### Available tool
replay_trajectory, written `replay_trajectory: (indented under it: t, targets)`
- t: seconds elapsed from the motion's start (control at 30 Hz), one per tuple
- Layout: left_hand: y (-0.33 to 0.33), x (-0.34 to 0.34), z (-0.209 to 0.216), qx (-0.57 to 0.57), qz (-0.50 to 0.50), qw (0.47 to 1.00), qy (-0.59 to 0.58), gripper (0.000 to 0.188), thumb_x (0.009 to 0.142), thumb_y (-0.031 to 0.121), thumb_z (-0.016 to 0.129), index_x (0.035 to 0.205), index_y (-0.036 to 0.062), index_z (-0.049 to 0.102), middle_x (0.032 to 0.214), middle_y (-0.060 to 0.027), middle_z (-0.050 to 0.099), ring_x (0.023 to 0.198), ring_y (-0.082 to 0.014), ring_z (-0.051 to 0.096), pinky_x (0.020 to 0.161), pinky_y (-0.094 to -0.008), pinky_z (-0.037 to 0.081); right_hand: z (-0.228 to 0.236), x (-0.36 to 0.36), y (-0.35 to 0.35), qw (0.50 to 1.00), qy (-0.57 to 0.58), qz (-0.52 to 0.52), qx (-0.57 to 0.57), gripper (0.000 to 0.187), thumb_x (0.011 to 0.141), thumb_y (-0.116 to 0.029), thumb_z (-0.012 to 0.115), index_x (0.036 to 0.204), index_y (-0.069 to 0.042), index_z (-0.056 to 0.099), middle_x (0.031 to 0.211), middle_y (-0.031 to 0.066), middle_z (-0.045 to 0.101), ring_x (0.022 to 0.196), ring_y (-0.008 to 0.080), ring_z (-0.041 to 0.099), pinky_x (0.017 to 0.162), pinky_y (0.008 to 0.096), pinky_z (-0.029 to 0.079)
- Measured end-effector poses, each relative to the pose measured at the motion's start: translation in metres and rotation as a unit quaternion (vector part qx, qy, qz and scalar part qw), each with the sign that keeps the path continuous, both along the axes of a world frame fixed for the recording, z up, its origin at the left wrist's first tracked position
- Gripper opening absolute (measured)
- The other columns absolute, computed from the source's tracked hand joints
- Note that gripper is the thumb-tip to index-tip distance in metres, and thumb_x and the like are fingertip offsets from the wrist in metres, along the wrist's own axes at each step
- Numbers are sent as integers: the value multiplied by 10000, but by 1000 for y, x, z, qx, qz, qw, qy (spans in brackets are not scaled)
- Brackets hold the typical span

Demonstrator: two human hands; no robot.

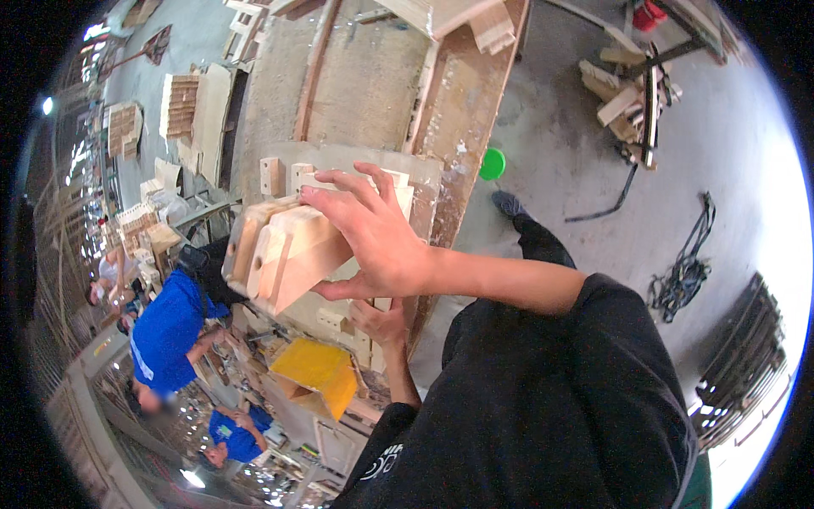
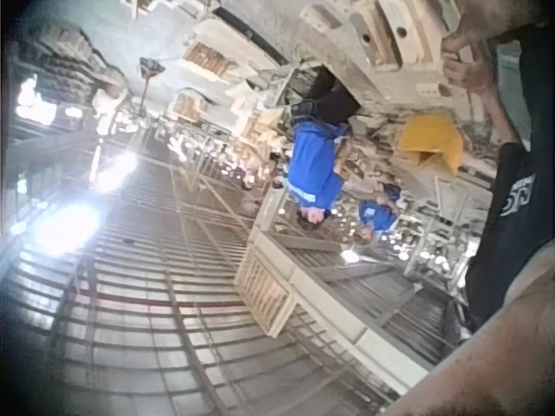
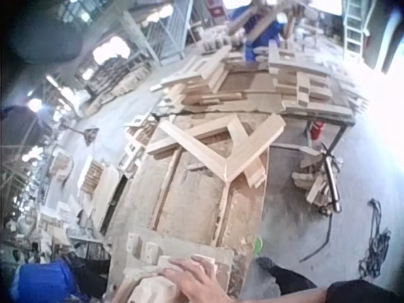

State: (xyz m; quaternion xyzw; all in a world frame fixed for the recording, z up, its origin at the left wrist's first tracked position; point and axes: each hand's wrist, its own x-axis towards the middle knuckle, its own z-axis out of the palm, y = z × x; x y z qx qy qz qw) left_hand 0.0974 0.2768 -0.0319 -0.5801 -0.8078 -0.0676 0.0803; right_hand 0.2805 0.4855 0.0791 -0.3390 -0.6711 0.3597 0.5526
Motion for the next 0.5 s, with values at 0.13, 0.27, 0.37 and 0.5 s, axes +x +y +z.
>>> replay_trajectory:
  t: [0.13,0.27,0.37,0.5]
  targets:
    - [10,10,15,-20,25,999,16,812,732,626,726,1159,-39,536,959,-204,550,954,-405,536,876,-500,412,0,-9,4,998,-38,-33,27,1158,433,-269,932,1413,-83,343,1354,111,484,1305,350,412,1072,594,258]
    - [11,9,18,4,27,1000,10,841,740,683,678,1143,-43,547,922,-203,553,933,-389,537,912,-507,415,-13,-16,-6,983,-27,-163,80,1262,427,-222,939,1469,-72,242,1393,172,457,1307,416,388,1072,579,263]
    - [8,7,18,11,35,999,-8,830,739,678,683,1130,-45,563,921,-201,566,926,-389,539,943,-513,407,-41,-21,-10,973,-103,-188,90,1268,451,-209,940,1466,-5,210,1433,226,395,1323,445,352,1074,560,270]
    - [-1,7,18,48,68,991,-103,933,693,636,750,1286,-35,484,1153,-230,538,1118,-410,498,1037,-530,359,-81,-26,-23,966,-179,-186,4,1228,545,-275,931,1461,43,176,1434,261,344,1307,450,342,1073,550,268]
